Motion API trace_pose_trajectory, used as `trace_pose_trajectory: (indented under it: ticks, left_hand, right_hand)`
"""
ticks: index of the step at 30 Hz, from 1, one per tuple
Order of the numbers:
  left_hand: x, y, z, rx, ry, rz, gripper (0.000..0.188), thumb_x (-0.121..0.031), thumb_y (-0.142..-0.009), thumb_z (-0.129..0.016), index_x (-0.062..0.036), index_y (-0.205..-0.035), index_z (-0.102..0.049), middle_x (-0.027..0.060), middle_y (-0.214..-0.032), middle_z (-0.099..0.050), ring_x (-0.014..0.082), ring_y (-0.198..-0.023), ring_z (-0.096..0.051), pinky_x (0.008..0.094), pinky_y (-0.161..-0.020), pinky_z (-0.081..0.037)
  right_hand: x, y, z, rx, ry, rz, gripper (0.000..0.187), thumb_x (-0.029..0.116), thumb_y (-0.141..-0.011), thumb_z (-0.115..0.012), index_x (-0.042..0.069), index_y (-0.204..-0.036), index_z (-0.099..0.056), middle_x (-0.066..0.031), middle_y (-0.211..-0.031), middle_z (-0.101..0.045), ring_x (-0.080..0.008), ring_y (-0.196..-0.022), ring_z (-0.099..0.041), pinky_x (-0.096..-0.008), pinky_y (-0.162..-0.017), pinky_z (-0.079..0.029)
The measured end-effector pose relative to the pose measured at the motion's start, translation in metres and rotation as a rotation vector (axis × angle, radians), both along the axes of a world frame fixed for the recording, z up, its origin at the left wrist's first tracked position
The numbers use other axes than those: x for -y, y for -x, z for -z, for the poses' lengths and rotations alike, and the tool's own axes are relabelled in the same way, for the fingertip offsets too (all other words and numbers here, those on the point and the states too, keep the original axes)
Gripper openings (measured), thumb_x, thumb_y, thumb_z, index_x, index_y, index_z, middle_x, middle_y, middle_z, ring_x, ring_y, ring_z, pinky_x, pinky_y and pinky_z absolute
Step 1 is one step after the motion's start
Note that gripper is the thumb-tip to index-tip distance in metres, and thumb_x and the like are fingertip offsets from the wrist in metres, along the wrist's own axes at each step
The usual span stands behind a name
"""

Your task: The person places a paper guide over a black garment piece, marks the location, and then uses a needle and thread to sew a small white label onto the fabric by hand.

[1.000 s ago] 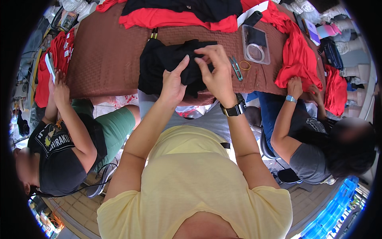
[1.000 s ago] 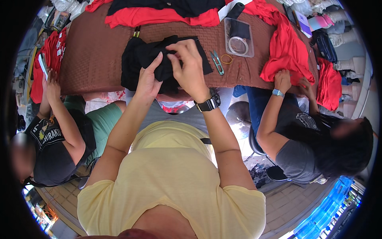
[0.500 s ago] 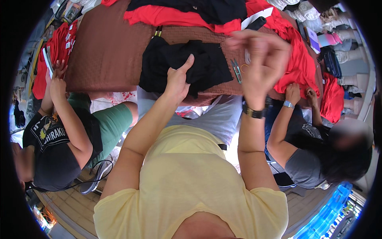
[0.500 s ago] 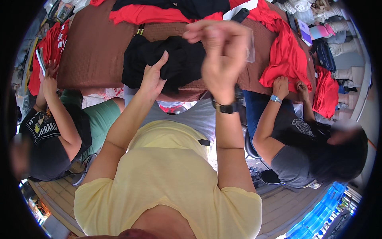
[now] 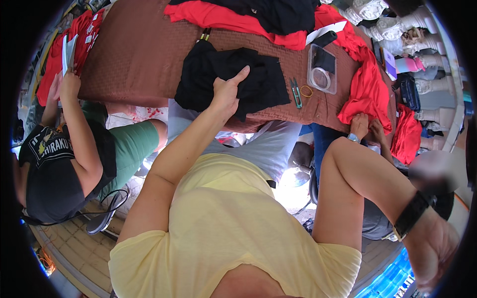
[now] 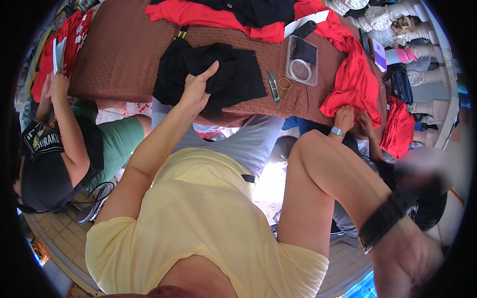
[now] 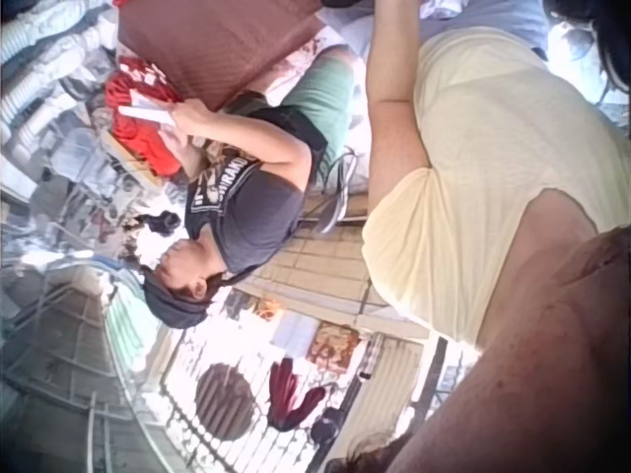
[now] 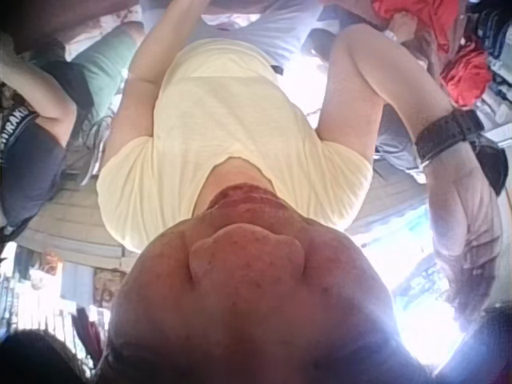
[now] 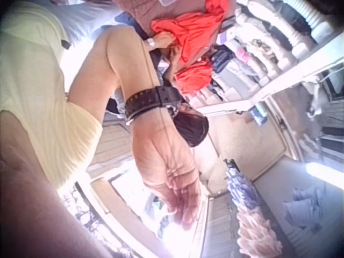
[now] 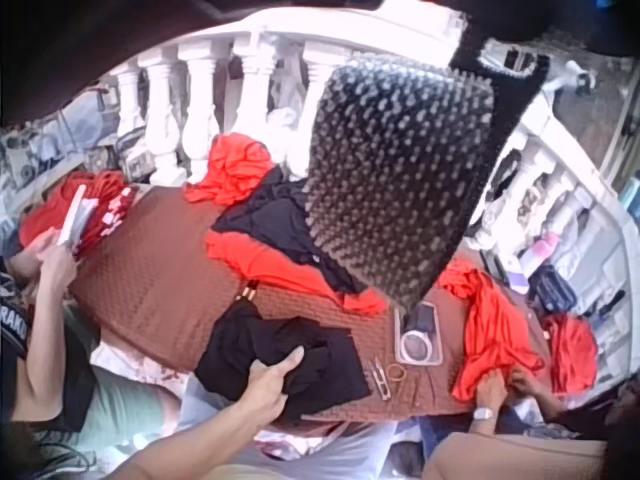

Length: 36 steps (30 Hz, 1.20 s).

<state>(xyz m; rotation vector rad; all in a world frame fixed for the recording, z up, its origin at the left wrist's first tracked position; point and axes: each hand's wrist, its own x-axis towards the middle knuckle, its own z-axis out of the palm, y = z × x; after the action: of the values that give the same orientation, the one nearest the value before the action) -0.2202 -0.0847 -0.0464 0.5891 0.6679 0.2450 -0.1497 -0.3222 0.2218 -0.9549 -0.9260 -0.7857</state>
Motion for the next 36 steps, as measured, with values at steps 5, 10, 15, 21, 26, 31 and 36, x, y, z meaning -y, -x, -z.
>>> trace_pose_trajectory:
  ticks: [5, 10, 15, 21, 26, 31, 36]
  left_hand:
    - [0.003, 0.004, 0.001, -0.082, -0.031, -0.069, 0.026, -0.005, -0.088, -0.080, 0.0046, -0.101, -0.061, 0.0164, -0.100, -0.071, 0.0273, -0.089, -0.074, 0.0432, -0.079, -0.066]
    - [0.004, 0.005, 0.012, -0.008, 0.029, 0.014, 0.025, -0.009, -0.090, -0.079, 0.0054, -0.104, -0.065, 0.0186, -0.107, -0.071, 0.0270, -0.095, -0.074, 0.0442, -0.083, -0.065]
    - [0.009, 0.017, -0.009, 0.208, 0.173, 0.085, 0.028, -0.011, -0.094, -0.075, 0.0072, -0.113, -0.066, 0.0174, -0.115, -0.071, 0.0261, -0.105, -0.072, 0.0439, -0.097, -0.059]
    - [0.013, 0.029, -0.032, 0.232, 0.122, 0.112, 0.028, -0.012, -0.094, -0.075, 0.0042, -0.115, -0.067, 0.0150, -0.117, -0.071, 0.0243, -0.109, -0.071, 0.0407, -0.099, -0.058]
    - [0.017, 0.035, -0.014, 0.216, 0.064, 0.150, 0.028, -0.013, -0.094, -0.076, 0.0039, -0.115, -0.067, 0.0123, -0.114, -0.071, 0.0213, -0.103, -0.072, 0.0373, -0.094, -0.059]
    - [0.019, 0.037, -0.010, 0.091, -0.025, 0.157, 0.029, -0.018, -0.099, -0.070, 0.0005, -0.121, -0.066, 0.0097, -0.119, -0.070, 0.0186, -0.112, -0.068, 0.0360, -0.100, -0.055]
    - [0.019, 0.031, -0.016, 0.171, 0.139, 0.145, 0.028, -0.018, -0.099, -0.068, -0.0016, -0.121, -0.066, 0.0089, -0.119, -0.072, 0.0188, -0.113, -0.068, 0.0359, -0.103, -0.054]
  right_hand:
    - [0.006, 0.010, 0.003, -0.012, 0.000, -0.002, 0.009, 0.008, -0.101, -0.061, 0.001, -0.106, -0.057, -0.0171, -0.089, -0.070, -0.0249, -0.077, -0.070, -0.0328, -0.068, -0.058]
    - [0.008, 0.022, -0.001, -0.031, 0.011, 0.022, 0.008, 0.006, -0.099, -0.064, 0.001, -0.105, -0.061, -0.0135, -0.087, -0.070, -0.0208, -0.077, -0.069, -0.0298, -0.069, -0.057]
    - [-0.009, 0.035, 0.016, -0.128, 0.061, -0.003, 0.007, 0.004, -0.097, -0.067, 0.002, -0.103, -0.064, -0.0100, -0.086, -0.071, -0.0168, -0.078, -0.069, -0.0268, -0.070, -0.055]
    - [-0.059, 0.026, 0.173, -0.681, 0.748, -0.076, 0.013, 0.014, -0.098, -0.071, 0.001, -0.100, -0.069, -0.0066, -0.100, -0.074, -0.0119, -0.089, -0.069, -0.0246, -0.079, -0.054]
    - [-0.074, 0.031, 0.257, -1.235, 0.677, -0.413, 0.015, 0.020, -0.098, -0.073, 0.007, -0.100, -0.066, 0.0028, -0.087, -0.065, -0.0056, -0.078, -0.059, -0.0213, -0.070, -0.048]
    - [-0.093, 0.030, 0.261, -1.029, 0.570, -0.266, 0.016, 0.011, -0.094, -0.075, 0.002, -0.091, -0.062, 0.0010, -0.079, -0.063, -0.0047, -0.071, -0.055, -0.0221, -0.063, -0.043]
    - [-0.099, 0.031, 0.239, -0.786, 0.517, -0.087, 0.016, 0.009, -0.093, -0.075, 0.001, -0.091, -0.061, 0.0004, -0.074, -0.061, -0.0050, -0.063, -0.047, -0.0246, -0.056, -0.038]
